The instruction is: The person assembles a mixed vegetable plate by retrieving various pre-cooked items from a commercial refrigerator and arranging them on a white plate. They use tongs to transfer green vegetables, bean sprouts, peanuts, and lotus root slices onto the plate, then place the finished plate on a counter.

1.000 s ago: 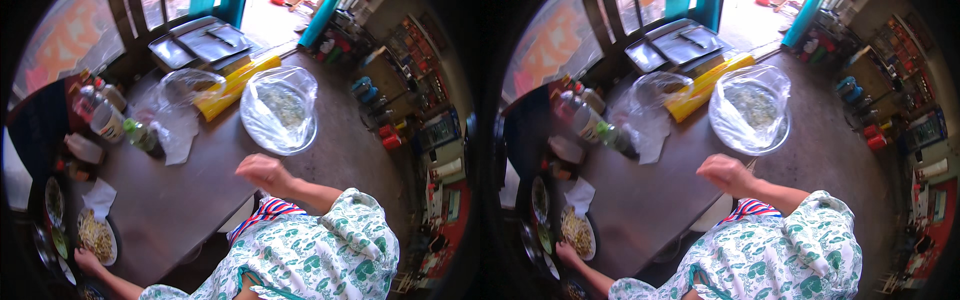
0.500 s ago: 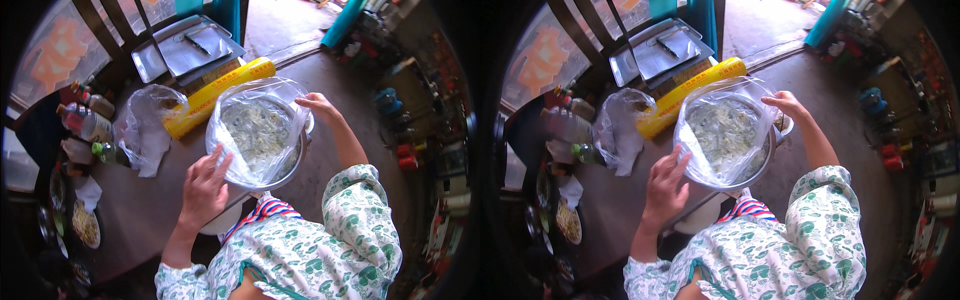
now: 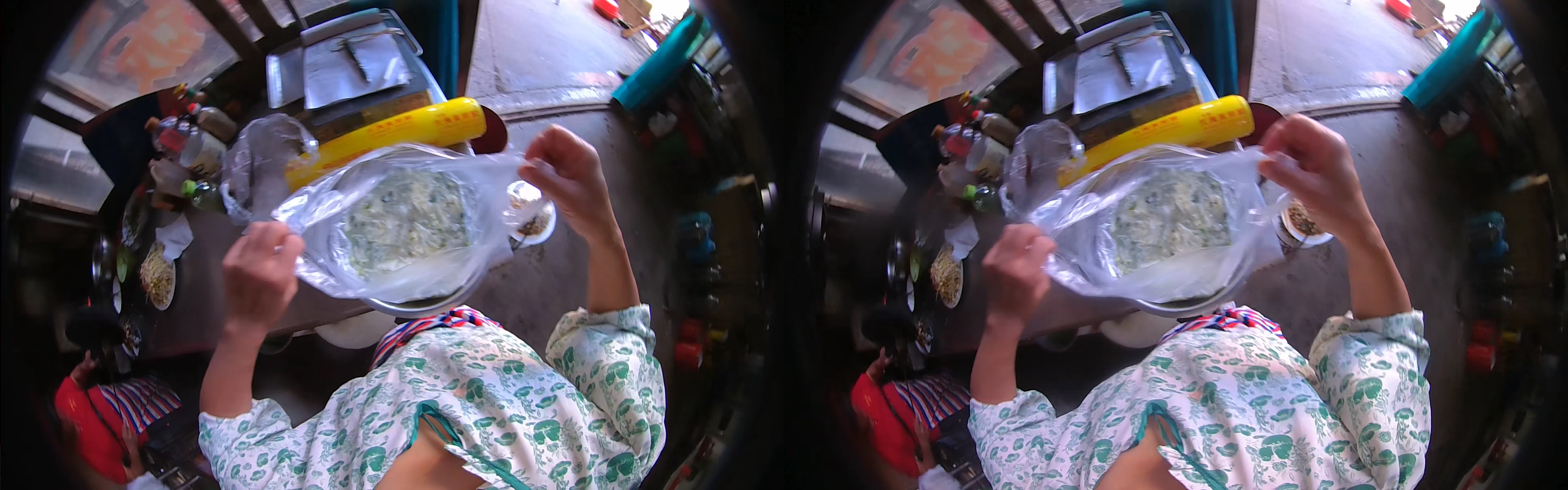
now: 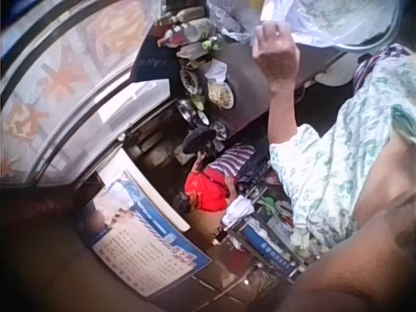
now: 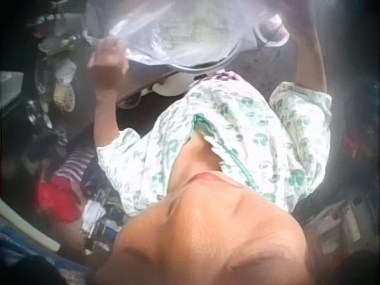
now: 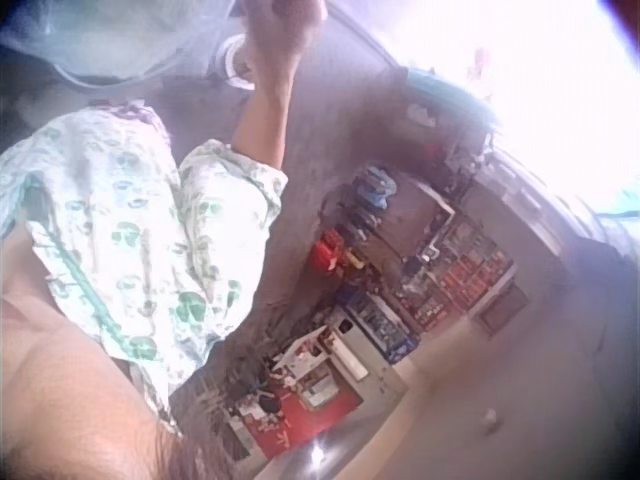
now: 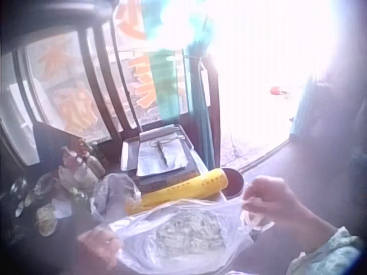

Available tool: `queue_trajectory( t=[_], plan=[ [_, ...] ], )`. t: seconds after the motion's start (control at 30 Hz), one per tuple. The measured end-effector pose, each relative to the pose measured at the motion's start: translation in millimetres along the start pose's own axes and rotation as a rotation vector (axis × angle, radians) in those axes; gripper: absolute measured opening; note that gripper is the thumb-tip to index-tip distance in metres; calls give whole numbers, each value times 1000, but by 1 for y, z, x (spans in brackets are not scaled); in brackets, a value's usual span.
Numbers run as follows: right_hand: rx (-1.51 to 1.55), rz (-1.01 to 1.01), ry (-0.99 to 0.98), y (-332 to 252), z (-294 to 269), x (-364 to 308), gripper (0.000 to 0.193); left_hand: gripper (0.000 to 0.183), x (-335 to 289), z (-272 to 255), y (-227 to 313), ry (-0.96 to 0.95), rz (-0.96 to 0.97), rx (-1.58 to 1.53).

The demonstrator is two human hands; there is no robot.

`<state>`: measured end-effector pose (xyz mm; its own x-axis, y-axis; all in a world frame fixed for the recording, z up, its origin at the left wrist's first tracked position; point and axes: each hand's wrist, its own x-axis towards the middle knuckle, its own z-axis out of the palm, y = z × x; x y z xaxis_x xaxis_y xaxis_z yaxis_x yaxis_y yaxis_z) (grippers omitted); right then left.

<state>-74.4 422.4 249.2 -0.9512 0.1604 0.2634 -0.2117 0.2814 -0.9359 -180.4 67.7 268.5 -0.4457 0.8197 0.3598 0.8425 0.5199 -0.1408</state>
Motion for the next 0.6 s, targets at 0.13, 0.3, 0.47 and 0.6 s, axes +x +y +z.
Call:
queue_trajectory(
  t=[0.13, 0.3, 0.47, 0.6],
  plan=[
    [0, -124, -95, -33, 17, 15, 12, 20, 13, -16, 15, 268, 62, -175],
    [-19, -234, -278, -41, 45, 44, 16, 17, 55, 27, 59, 471, -76, -1368],
    [177, -294, -389, -41, 71, 51, 23, 59, 78, 43, 82, 285, -371, -1744],
    [-70, -597, -414, -42, 80, 41, 41, 45, 72, 57, 77, 241, -426, -1849]
  ],
)
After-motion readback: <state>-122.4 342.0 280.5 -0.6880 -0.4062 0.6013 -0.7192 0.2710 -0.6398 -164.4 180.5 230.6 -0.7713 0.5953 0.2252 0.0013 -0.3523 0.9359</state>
